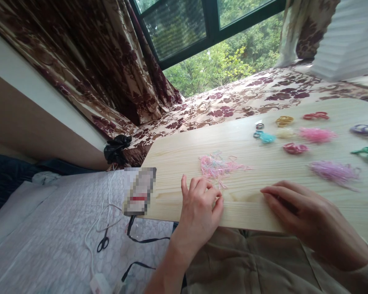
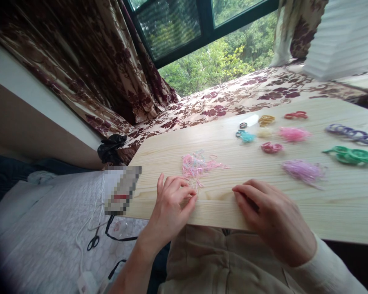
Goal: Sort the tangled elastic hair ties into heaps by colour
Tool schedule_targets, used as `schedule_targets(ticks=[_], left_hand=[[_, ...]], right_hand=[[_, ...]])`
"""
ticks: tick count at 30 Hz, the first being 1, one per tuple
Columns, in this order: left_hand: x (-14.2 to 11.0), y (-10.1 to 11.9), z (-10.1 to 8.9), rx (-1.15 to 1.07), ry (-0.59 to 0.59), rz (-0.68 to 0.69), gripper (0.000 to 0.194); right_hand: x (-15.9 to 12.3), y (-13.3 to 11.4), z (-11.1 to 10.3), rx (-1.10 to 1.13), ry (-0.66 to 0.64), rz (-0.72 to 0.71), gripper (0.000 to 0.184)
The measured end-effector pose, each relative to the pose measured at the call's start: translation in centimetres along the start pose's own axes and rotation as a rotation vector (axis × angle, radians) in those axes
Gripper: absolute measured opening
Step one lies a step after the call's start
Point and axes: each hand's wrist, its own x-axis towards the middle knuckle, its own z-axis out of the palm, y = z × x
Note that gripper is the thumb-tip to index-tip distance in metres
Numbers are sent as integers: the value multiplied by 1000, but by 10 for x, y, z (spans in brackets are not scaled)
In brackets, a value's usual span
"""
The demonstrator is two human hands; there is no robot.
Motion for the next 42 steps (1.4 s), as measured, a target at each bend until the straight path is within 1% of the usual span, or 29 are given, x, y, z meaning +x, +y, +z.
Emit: schedule_targets(ticks=[5, 11, 19, 23, 28, 32, 34, 37, 42], left_hand=[[6, 3, 4, 17, -62, -5, 5], [11, 3, 1, 109, -122, 1, 12], [19, 6, -3, 153, -149, 56, 11], [23, 6, -3, 183, -137, 91, 12], [26, 1, 2, 251, -120, 187, 16], [28, 0, 5, 211, -80, 206, 15], [29, 3, 3, 172, -51, 199, 14], [29, 11, -2, 135, -11, 213, 13], [31, 24, -9, 100, 6, 267, 12]], right_hand=[[0, 0, -1, 12, -17, 9, 22], [0, 0, -1, -2, -8, 3, 22], [-1, 1, 0, -11, -24, 17, 24], [-1, 1, 0, -3, -26, 31, 25], [2, -1, -3, -11, -36, 45, 27], [9, -5, -8, 32, -109, 57, 28], [13, -10, -10, 78, -118, 65, 28], [19, -18, -9, 158, -97, 89, 25], [25, -27, -6, 240, -89, 121, 22]])
